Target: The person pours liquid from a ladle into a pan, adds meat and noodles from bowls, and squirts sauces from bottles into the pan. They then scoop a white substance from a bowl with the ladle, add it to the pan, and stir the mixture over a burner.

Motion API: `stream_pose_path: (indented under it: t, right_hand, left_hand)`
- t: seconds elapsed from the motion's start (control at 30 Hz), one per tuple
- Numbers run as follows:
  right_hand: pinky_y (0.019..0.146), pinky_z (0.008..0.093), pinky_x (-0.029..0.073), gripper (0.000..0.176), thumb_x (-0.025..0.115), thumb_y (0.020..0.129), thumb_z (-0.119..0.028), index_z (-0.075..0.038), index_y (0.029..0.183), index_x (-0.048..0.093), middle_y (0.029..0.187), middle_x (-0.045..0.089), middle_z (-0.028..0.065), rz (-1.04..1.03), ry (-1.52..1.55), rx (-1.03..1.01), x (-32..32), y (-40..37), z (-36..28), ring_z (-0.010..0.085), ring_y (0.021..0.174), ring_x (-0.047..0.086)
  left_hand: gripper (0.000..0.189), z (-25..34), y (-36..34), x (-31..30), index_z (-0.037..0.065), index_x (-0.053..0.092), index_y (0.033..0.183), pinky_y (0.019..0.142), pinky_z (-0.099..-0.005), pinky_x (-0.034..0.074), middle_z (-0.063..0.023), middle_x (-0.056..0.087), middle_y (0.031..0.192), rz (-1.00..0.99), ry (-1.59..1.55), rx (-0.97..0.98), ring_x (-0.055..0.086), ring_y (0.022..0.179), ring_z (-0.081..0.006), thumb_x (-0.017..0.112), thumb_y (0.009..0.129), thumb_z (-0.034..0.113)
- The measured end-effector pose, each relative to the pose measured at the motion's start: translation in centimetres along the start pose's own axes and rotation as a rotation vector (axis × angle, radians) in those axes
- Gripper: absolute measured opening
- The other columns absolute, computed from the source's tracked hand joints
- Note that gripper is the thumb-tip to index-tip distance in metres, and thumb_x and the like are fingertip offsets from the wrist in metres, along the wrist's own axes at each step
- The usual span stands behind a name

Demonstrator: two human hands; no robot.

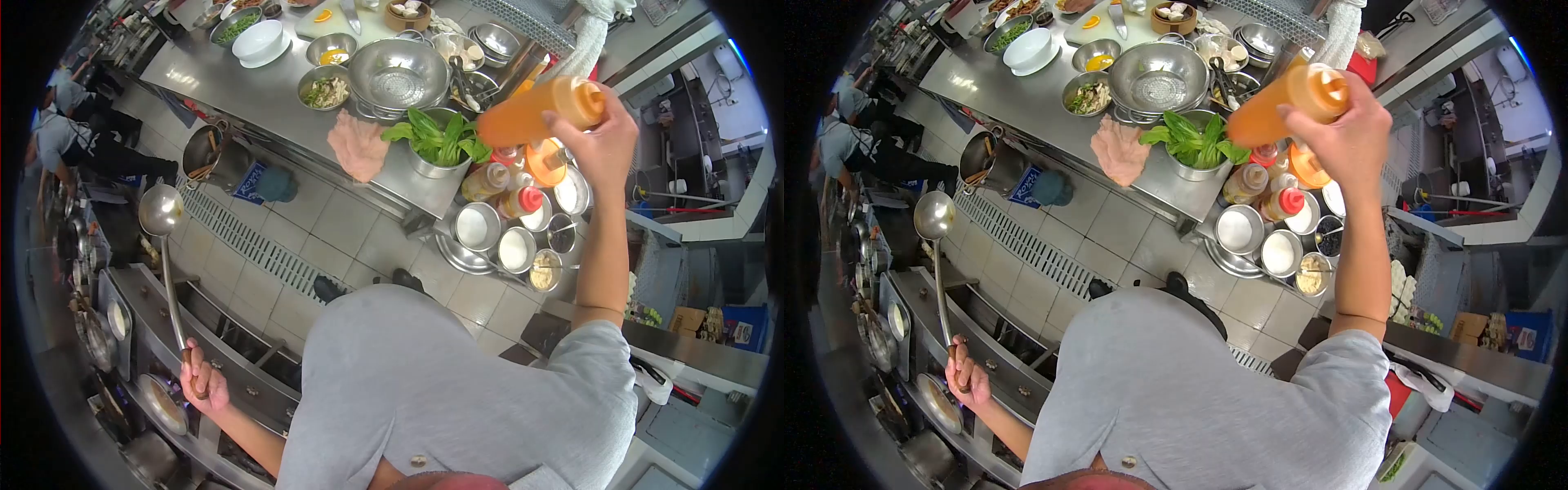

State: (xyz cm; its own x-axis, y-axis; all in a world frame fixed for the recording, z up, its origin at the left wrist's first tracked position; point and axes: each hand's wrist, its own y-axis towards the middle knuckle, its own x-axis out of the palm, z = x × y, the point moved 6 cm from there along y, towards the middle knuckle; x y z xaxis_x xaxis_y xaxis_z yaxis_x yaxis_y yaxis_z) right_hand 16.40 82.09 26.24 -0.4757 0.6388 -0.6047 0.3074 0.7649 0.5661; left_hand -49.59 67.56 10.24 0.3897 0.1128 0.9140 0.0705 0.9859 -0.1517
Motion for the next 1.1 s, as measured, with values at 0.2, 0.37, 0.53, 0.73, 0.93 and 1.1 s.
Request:
stream_pose_path:
  t: [0.2,0.37,0.53,0.73,0.93,1.1]
  right_hand:
    - [0.069,0.0366,0.058,0.055,0.084,0.058,-0.035,-0.001,0.098,0.069,0.078,0.072,0.0143,-0.360,0.033,0.004,10.6,-6.0,-1.6,0.0255,0.069,0.072]
    - [0.068,0.0401,0.057,0.059,0.083,0.059,-0.034,0.001,0.104,0.067,0.084,0.071,0.0177,-0.377,-0.001,-0.077,19.1,-10.6,0.0,0.0334,0.073,0.071]
    - [0.070,0.0424,0.057,0.058,0.080,0.060,-0.033,0.002,0.104,0.064,0.086,0.070,0.0200,-0.328,0.005,-0.029,21.5,-11.1,0.6,0.0369,0.077,0.070]
    - [0.078,0.0436,0.057,0.069,0.084,0.067,-0.037,0.007,0.114,0.059,0.096,0.070,0.0234,-0.358,0.022,-0.060,19.8,-11.0,0.5,0.0366,0.090,0.070]
    - [0.086,0.0406,0.055,0.057,0.082,0.071,-0.031,0.000,0.116,0.067,0.101,0.072,0.0210,-0.288,0.004,0.373,12.2,-6.6,9.5,0.0315,0.095,0.071]
    - [0.084,0.0407,0.055,0.058,0.083,0.064,-0.035,0.000,0.109,0.069,0.097,0.072,0.0197,-0.573,-0.336,0.293,13.9,-5.9,16.4,0.0333,0.092,0.070]
  left_hand:
    - [0.038,-0.3,0.3,0.1,-0.008,0.027,0.132,0.039,-0.0234,0.034,-0.0080,0.045,0.086,-0.045,-0.012,-0.021,0.050,0.054,-0.0092,0.044,0.102,0.008]
    - [0.038,-0.1,0.0,-0.2,-0.007,0.029,0.133,0.038,-0.0228,0.035,-0.0069,0.047,0.085,-0.010,0.024,-0.020,0.049,0.052,-0.0080,0.043,0.101,0.008]
    - [0.037,-0.4,-0.5,-0.2,-0.007,0.029,0.132,0.037,-0.0224,0.036,-0.0073,0.047,0.085,-0.004,0.018,-0.031,0.050,0.052,-0.0082,0.043,0.101,0.008]
    - [0.035,-0.8,-0.7,0.1,-0.007,0.029,0.130,0.037,-0.0226,0.037,-0.0083,0.047,0.087,-0.036,-0.007,-0.025,0.051,0.054,-0.0097,0.043,0.102,0.008]
    - [0.034,-0.6,-1.2,-0.7,-0.007,0.030,0.129,0.036,-0.0215,0.036,-0.0083,0.047,0.086,0.004,0.012,0.007,0.052,0.053,-0.0092,0.044,0.102,0.008]
    - [0.035,-0.6,-1.2,-0.9,-0.007,0.029,0.129,0.036,-0.0210,0.036,-0.0082,0.047,0.086,0.016,0.011,-0.001,0.051,0.052,-0.0085,0.045,0.101,0.008]
